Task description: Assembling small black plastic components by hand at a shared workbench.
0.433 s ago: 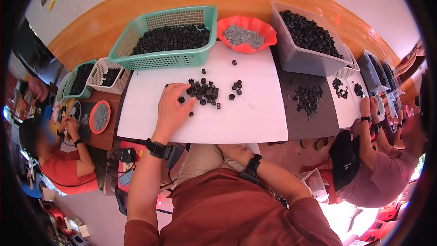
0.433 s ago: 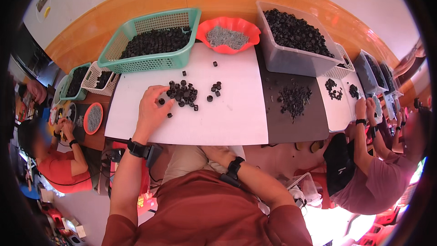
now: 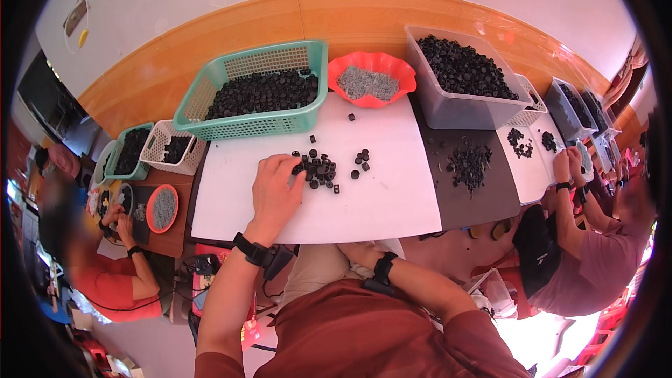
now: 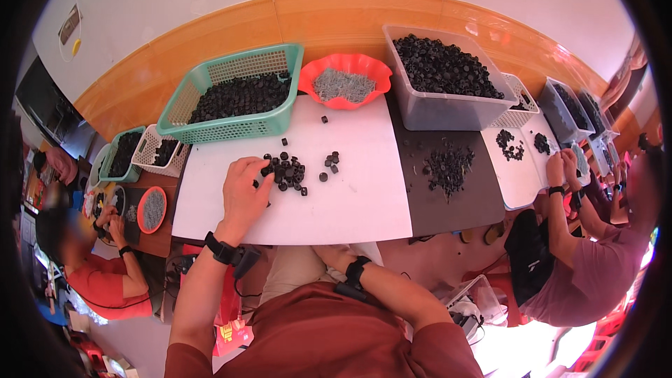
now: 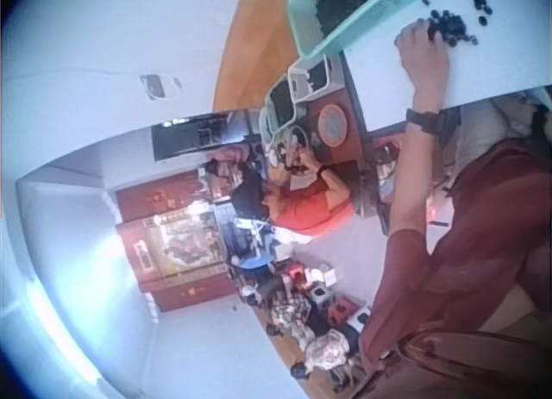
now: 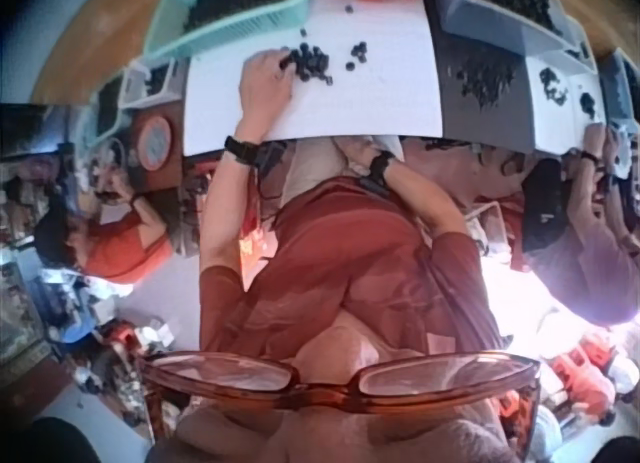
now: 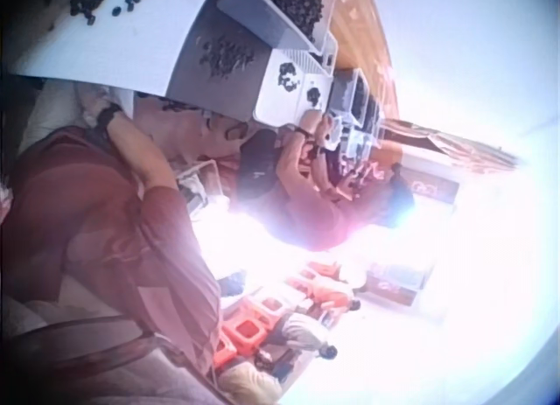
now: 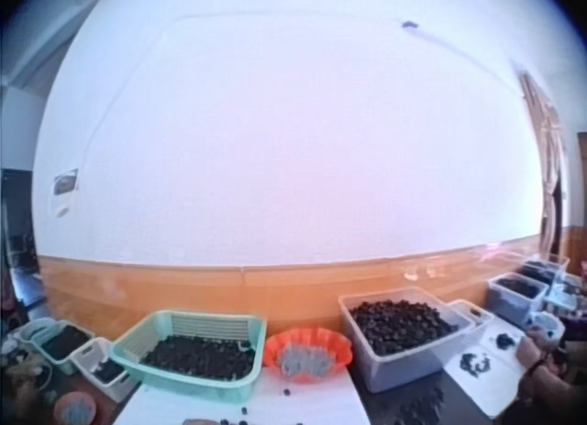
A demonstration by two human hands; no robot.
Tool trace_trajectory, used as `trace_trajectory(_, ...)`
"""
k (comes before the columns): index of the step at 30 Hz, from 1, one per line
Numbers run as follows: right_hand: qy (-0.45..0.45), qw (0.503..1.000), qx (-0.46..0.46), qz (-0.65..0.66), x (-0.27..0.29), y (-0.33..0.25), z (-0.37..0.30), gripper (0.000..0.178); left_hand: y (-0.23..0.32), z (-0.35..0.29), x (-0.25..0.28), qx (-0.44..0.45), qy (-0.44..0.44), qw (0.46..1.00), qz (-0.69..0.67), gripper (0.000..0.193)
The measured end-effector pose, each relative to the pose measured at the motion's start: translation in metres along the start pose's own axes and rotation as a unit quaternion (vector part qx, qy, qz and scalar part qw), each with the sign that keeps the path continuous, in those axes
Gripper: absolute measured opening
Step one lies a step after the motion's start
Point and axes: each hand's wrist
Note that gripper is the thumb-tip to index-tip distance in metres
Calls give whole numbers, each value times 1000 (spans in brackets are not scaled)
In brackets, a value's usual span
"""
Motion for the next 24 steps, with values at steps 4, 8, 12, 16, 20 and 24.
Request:
trace_trajectory(4, 99, 983, 6, 155, 0, 1, -1, 44, 36, 39, -18, -80, -26, 996, 2, 35)
trace_trajectory(8, 134, 989, 52, 12, -6, 6, -10, 37, 39, 84, -66, -114, -151, 975, 112, 45)
trace_trajectory(12, 211, 976, 41, 40, -22, 17, -22, 27, 35, 119, -103, -67, -177, 971, 144, 50)
trace_trajectory(16, 170, 985, 21, 29, -34, 23, -21, 23, 25, 134, -122, -74, -164, 974, 141, 33)
trace_trajectory(20, 252, 962, 76, 72, -24, 33, -26, 22, 23, 132, -118, -99, -147, 966, 190, 21)
trace_trajectory(24, 270, 956, 105, 47, -31, 41, -27, 24, 23, 126, -111, -99, -143, 968, 179, 12)
Point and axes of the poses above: each hand's wrist, its own z-axis towards the middle knuckle, its own x-axis out of the back of the hand, y = z × x, and after that the axes turned 5 degrees about x, right-handed
